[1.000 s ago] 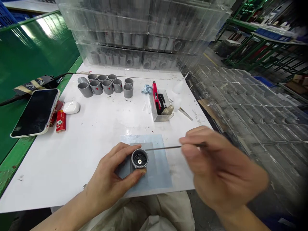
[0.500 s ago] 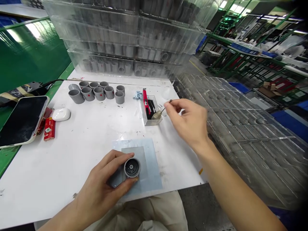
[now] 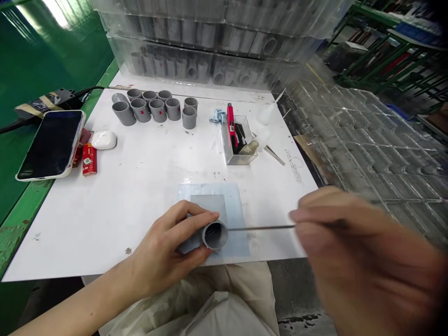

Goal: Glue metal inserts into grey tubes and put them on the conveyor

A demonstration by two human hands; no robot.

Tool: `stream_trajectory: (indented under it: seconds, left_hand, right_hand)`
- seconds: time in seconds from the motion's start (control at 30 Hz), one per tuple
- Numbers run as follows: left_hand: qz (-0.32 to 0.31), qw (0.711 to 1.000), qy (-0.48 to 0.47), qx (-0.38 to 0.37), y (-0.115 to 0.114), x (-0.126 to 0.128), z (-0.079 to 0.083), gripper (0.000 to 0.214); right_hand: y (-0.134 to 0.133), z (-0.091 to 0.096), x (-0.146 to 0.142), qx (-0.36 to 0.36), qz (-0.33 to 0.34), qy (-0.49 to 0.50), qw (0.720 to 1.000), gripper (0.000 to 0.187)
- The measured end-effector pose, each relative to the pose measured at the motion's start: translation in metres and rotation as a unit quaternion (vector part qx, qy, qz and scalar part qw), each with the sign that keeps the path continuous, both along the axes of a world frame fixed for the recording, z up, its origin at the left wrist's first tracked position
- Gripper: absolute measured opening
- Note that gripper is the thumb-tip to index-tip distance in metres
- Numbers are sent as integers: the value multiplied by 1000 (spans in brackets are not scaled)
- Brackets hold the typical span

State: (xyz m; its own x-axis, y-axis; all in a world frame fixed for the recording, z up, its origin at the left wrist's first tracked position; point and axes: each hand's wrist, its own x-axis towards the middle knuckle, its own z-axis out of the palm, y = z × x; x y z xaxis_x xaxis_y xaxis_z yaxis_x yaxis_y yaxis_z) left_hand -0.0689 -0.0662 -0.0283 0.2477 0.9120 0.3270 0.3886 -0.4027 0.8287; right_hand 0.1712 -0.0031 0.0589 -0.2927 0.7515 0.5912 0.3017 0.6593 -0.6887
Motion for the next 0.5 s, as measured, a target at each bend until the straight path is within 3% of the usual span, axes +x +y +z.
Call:
stream_trajectory:
  seconds: [0.13,0.3,0.5]
  left_hand:
    - [-6,1000,-3,7,1,1,2,61]
    - [-12,1000,-1,27,3,1,3,58]
    - [-7,999,7,35,3,2,4,55]
  right_hand:
    - [-6,-15,-13,-13,73,-7,997,28]
    - [-5,-26,-22,-37,66,-28,997,13]
    - [-2,-22,-21,-8,42,-89,995,9]
